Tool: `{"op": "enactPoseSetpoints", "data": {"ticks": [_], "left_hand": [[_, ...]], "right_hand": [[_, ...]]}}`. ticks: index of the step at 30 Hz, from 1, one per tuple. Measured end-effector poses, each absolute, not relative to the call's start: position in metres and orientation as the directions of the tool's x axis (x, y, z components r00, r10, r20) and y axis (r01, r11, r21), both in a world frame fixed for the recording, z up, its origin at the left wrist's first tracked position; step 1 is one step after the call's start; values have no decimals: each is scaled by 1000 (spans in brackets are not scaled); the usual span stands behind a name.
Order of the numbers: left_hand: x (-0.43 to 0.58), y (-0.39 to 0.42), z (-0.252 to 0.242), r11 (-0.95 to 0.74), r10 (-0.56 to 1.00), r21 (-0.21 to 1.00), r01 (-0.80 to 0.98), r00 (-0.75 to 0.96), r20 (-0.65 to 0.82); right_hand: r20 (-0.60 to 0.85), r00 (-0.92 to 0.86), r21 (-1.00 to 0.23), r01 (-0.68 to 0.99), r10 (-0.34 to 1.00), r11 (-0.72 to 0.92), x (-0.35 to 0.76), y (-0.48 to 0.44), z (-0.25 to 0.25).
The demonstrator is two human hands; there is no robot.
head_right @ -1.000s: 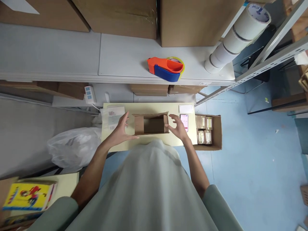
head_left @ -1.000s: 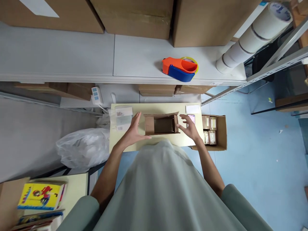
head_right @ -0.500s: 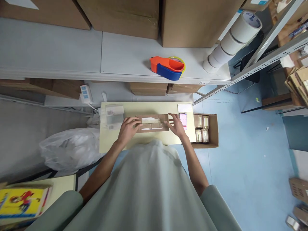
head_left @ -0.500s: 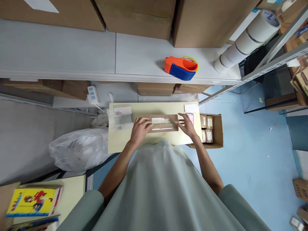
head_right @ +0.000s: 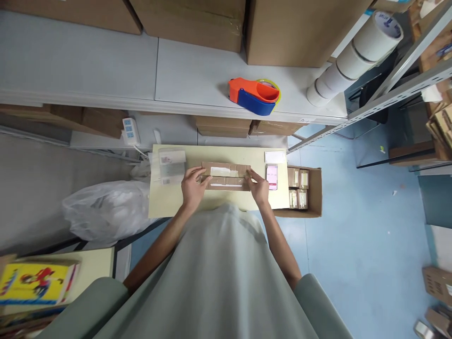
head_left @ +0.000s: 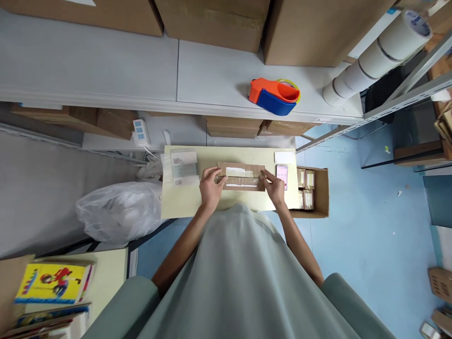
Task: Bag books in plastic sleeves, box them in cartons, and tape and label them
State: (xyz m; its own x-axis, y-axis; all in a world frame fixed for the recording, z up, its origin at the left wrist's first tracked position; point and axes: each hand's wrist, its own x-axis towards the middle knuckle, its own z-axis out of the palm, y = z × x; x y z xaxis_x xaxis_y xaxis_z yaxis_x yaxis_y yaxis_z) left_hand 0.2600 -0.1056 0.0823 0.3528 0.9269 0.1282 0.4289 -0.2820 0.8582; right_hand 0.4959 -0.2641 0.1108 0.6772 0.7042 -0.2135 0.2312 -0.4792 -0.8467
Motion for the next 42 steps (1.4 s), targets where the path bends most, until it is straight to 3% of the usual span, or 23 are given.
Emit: {"op": "enactPoseSetpoints", "data": {"ticks": [7,14,20,24,30,36,42], "left_hand": [[253,-108,69,-289,927,878,381,340,158],[254,-111,68,-164,960,952,259,264,94],[250,-111,73,-145,970,944,295,229,77],[251,-113,78,-122,980,940,317,191,63],[258,-112,76,-154,980,923,352,176,96],[264,-116,71,-239,970,823,516,172,173],[264,-112,71,-259,964,833,489,184,192]], "right_hand": [[-254,710,-920,33,657,-391,487,-260,93],[-163,766,-922,106,622,-372,469,-261,89],[-93,736,-927,183,670,-329,471,-258,100],[-83,725,-879,270,684,-392,477,-252,108],[-128,704,-834,305,699,-460,469,-254,93],[-88,716,-833,329,692,-446,455,-258,85],[-112,744,-856,264,658,-444,457,-253,85]]}}
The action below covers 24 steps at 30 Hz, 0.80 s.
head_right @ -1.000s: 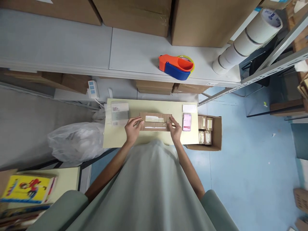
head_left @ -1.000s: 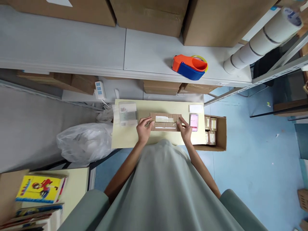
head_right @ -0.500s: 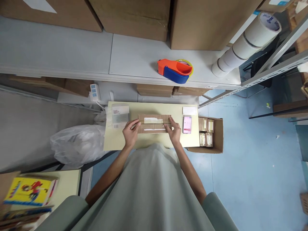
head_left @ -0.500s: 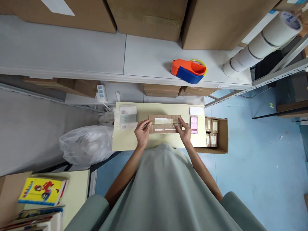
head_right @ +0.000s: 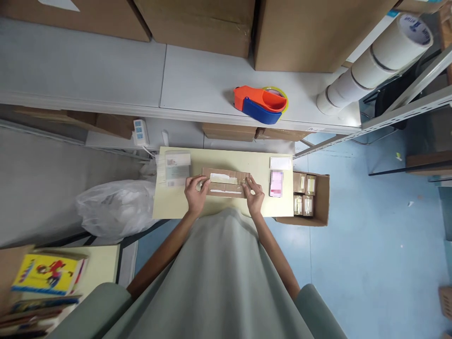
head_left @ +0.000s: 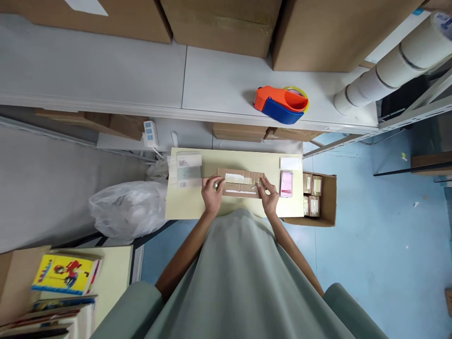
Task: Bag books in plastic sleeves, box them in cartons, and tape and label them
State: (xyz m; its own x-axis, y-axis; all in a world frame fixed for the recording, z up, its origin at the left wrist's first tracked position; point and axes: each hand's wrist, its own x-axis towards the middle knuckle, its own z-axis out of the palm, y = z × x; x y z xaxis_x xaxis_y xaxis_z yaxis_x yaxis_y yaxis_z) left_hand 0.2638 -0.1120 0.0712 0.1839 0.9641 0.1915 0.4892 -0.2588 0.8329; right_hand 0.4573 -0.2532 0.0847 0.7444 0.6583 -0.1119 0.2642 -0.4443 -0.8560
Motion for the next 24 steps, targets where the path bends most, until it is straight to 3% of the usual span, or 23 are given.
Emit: {"op": "enactPoseSetpoints", "data": {"ticks": [17,24], "left_hand": [[268,-108,72,-325,939,860,394,245,243],[269,-107,68,-316,939,861,398,261,224]], "right_hand": [[13,741,-820,392,671,-417,477,-246,84],[6,753,-852,348,658,-391,477,-249,79]]}}
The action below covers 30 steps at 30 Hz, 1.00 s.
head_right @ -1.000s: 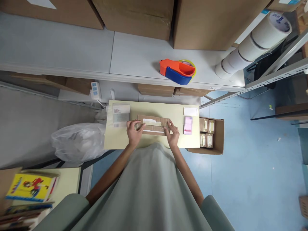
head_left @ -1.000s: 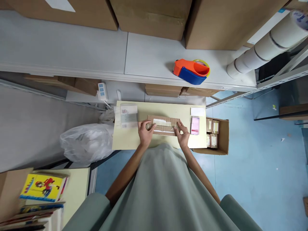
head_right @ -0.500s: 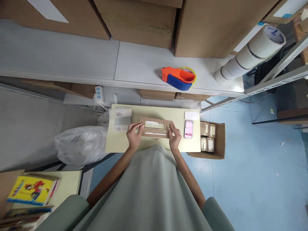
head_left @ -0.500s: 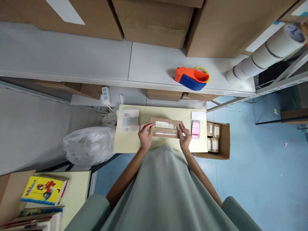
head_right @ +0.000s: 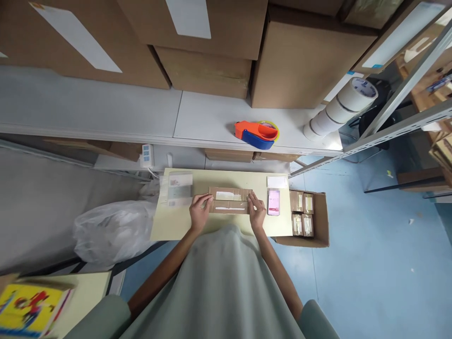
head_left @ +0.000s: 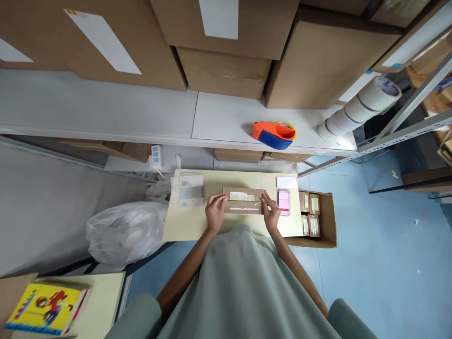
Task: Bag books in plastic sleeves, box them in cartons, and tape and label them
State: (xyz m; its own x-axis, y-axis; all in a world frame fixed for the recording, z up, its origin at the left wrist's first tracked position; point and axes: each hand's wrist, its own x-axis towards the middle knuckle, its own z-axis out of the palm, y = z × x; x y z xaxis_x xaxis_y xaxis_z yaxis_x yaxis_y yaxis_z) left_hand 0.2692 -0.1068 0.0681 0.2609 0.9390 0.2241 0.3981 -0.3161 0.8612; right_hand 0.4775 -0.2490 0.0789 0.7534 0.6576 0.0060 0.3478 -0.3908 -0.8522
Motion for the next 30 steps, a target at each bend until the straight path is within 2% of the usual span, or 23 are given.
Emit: {"op": "enactPoseSetpoints", "data": {"ticks": [5,7,10,14,16,19,22,26,30], "left_hand": [[265,-105,72,-323,936,862,390,266,231],[262,-101,77,-341,930,844,413,280,238],[260,-88,97,-403,911,798,447,283,301],[275,-56,150,-527,846,748,403,330,419],[291,-37,182,-580,807,737,346,368,462],[316,-15,225,-642,749,725,248,402,526],[333,-5,252,-670,716,714,204,430,549],[335,-12,257,-651,719,737,179,455,525],[324,-29,249,-618,746,771,151,421,516]], "right_hand": [[-49,788,-883,254,614,-396,474,-251,79],[-14,759,-875,305,651,-375,480,-250,85],[177,698,-800,513,694,-311,503,-237,115],[445,557,-631,750,701,-196,550,-190,194],[512,474,-539,827,717,-161,573,-156,232],[468,389,-442,881,793,-171,596,-103,262],[343,343,-398,896,874,-195,609,-63,262],[243,349,-353,901,905,-253,618,-43,252],[182,321,-186,939,930,-288,614,-58,259]]}}
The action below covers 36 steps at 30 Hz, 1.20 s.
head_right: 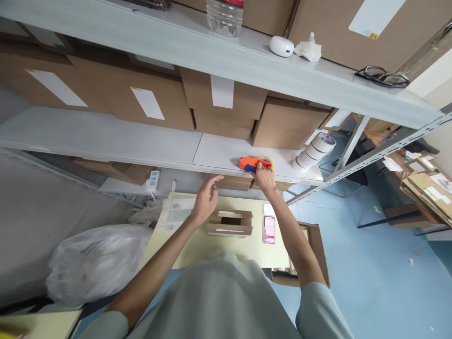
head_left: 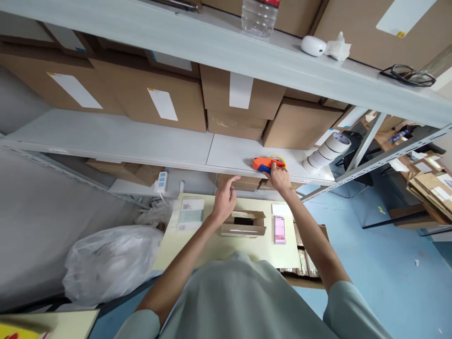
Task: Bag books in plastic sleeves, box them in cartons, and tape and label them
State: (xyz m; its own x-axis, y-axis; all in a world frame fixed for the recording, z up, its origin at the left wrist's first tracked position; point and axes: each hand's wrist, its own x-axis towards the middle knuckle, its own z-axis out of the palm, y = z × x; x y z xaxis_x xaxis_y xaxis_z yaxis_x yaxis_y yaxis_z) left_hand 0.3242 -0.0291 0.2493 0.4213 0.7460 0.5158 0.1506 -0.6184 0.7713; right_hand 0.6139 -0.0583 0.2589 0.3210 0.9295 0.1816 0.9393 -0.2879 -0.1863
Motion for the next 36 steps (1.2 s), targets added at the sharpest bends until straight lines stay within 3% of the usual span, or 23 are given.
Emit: {"op": "enactPoseSetpoints", "data": {"ticks": [5,8,14,23,30,36], "left_hand": [[308,-48,251,-586,786,795,160,354,507],[299,-57,256,-588,788,792,162,337,516],[283,-68,256,-614,772,774,155,320,549],[267,-70,240,-562,780,824,78,383,495],[249,-70,230,-316,832,948,35,490,259],[233,-67,205,167,713,984,56,683,-159]], "right_hand": [[230,158,29,985,960,-169,578,-107,273],[271,61,89,992,961,-88,553,-139,280],[283,-59,112,993,957,29,524,-175,289],[138,-172,58,985,976,165,509,-187,290],[-76,-143,-49,989,987,139,497,-191,293],[-507,-10,-190,977,862,-101,477,-183,315]]}}
